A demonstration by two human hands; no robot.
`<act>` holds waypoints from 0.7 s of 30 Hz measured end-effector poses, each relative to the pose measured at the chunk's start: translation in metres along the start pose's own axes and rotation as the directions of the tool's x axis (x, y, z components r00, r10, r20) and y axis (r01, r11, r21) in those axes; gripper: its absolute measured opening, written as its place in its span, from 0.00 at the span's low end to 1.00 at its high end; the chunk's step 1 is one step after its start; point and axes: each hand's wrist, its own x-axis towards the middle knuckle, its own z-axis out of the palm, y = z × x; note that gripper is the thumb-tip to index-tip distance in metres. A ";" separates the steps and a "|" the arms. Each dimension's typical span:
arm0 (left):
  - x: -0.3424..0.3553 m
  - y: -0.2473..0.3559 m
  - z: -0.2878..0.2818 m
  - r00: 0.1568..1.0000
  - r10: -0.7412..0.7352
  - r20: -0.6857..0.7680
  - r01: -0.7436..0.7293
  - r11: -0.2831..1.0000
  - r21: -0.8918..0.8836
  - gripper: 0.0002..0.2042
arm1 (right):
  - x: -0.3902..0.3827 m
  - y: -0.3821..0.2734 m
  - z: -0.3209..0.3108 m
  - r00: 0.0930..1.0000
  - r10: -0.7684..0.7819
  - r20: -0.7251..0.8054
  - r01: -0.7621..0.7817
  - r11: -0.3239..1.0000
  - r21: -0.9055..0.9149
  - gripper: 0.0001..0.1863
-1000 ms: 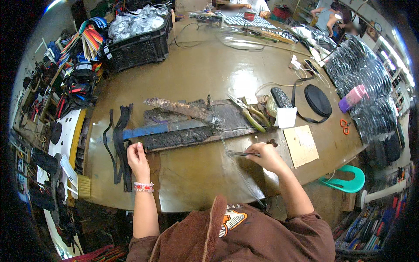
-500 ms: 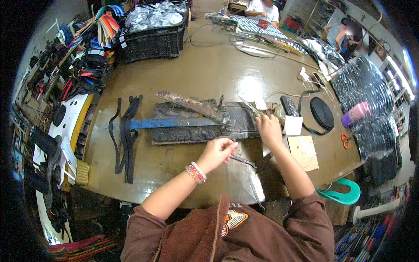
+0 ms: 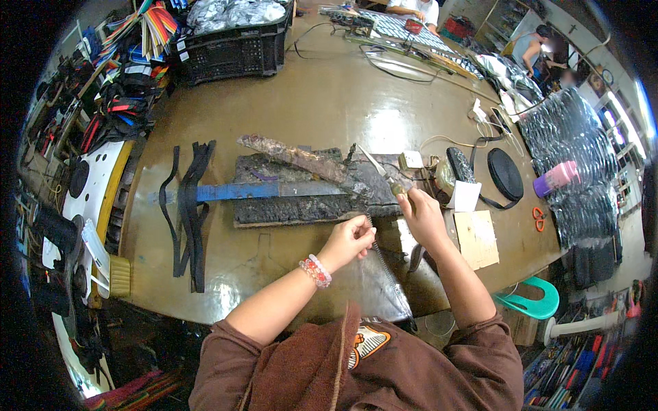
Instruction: The person works on a zipper attached to a dark fabric strip, using pliers and a wrench to adjust the zipper slider and teeth. They repeatedly reposition the fabric and tools, occasionally touching their face.
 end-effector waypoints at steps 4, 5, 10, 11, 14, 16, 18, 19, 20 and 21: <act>-0.002 0.001 -0.001 1.000 0.014 0.001 -0.014 1.000 -0.010 0.08 | -0.004 0.003 0.005 0.998 -0.033 -0.049 0.033 0.999 -0.011 0.14; -0.002 0.001 0.000 1.000 0.012 -0.008 -0.012 1.000 -0.017 0.08 | -0.006 0.003 0.006 0.998 -0.043 -0.035 0.042 0.999 -0.035 0.14; -0.001 0.002 0.000 1.000 -0.005 -0.009 0.005 1.000 -0.012 0.09 | -0.007 0.000 0.005 0.999 0.026 -0.029 -0.027 0.999 -0.034 0.14; -0.001 0.002 0.000 1.000 -0.009 -0.004 0.009 1.000 -0.028 0.09 | -0.006 0.000 0.005 0.995 0.095 -0.006 -0.095 0.995 -0.010 0.14; -0.001 0.000 0.001 1.000 0.009 -0.017 -0.009 1.000 -0.014 0.09 | -0.005 0.000 0.006 0.999 -0.021 -0.045 0.021 1.000 -0.019 0.14; -0.001 -0.002 0.000 1.000 0.017 -0.007 -0.017 1.000 0.003 0.08 | -0.004 0.001 0.008 0.999 0.009 0.031 -0.007 0.997 -0.079 0.13; 0.000 -0.004 -0.002 1.000 -0.016 0.016 0.016 1.000 -0.006 0.07 | -0.007 0.001 0.009 0.995 0.093 0.037 -0.090 0.993 -0.082 0.13; -0.001 -0.005 -0.002 1.000 0.010 0.012 -0.009 1.000 -0.010 0.08 | -0.009 0.001 0.009 0.992 0.129 0.008 -0.128 0.989 -0.069 0.13; -0.002 -0.007 -0.002 1.000 0.004 -0.006 -0.005 1.000 -0.015 0.08 | -0.011 0.000 0.009 0.998 0.053 -0.045 -0.053 0.999 -0.002 0.12; -0.002 -0.007 -0.002 1.000 0.002 -0.011 -0.002 1.000 -0.015 0.08 | -0.013 -0.001 0.010 0.996 0.020 -0.084 -0.017 0.999 0.040 0.11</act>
